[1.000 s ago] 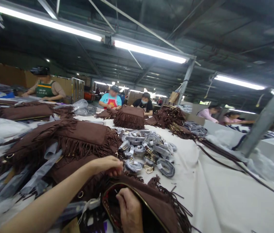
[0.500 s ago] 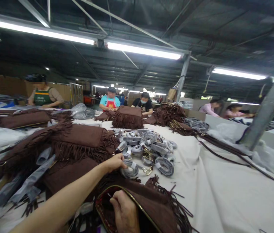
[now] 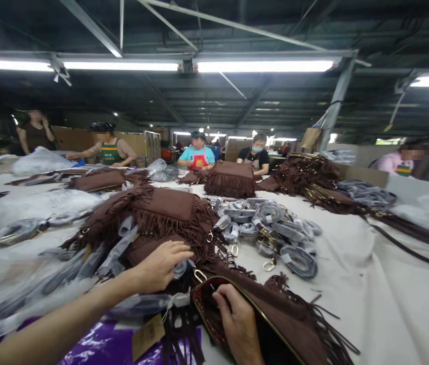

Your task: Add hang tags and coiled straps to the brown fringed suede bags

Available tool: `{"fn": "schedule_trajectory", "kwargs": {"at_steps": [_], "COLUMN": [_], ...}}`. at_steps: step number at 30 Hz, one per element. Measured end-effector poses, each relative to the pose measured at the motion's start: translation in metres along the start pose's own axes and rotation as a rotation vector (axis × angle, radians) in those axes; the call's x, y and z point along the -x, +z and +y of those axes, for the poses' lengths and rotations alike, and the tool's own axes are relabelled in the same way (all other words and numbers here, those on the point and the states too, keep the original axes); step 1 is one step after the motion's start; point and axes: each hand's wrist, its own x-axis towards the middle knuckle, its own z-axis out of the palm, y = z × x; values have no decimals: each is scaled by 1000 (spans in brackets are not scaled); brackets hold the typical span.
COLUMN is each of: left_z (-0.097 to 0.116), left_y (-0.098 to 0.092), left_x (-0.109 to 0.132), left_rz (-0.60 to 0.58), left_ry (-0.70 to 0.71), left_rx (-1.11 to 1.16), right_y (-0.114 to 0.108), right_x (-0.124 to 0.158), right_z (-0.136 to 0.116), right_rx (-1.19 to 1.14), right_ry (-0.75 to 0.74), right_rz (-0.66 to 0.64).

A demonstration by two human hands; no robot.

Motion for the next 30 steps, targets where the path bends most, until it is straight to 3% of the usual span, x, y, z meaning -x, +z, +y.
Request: {"fn": "schedule_trajectory", "kwargs": {"at_steps": [3,7,9,12,15,18,21,24,30], "left_z": [16,16,12,12,27,48,62,63,65], "left_y": [18,35,35,22,11,18,41,61,66], "left_x": [-19,-38,-41,-40,-39,-43,-47,-46,-35], "left_rz": [-43,-103,-63,88,295,407,449,469,384], "left_ry": [68,82,38,-89,-216,-179,-101,-45,-62], "left_rx": [-87,-210,-211,-115,173,425,506,487,354], "right_y": [-1,-2,-2,-3,-4,-5,-6,-7,-4], "right_x": [0,2,1,-3,-10,-15,-15,-14,-17], "right_z": [0,-3,-5,-10,-15,-19,-20,-21,-17], "right_rx": [-16,-78,-136,-231,-319,-375,-394,-409,-444], "right_ry": [18,68,99,154,191,219,240,247,280], "right_rz": [-8,-1,7,24,31,30,11,-14,-30]}}
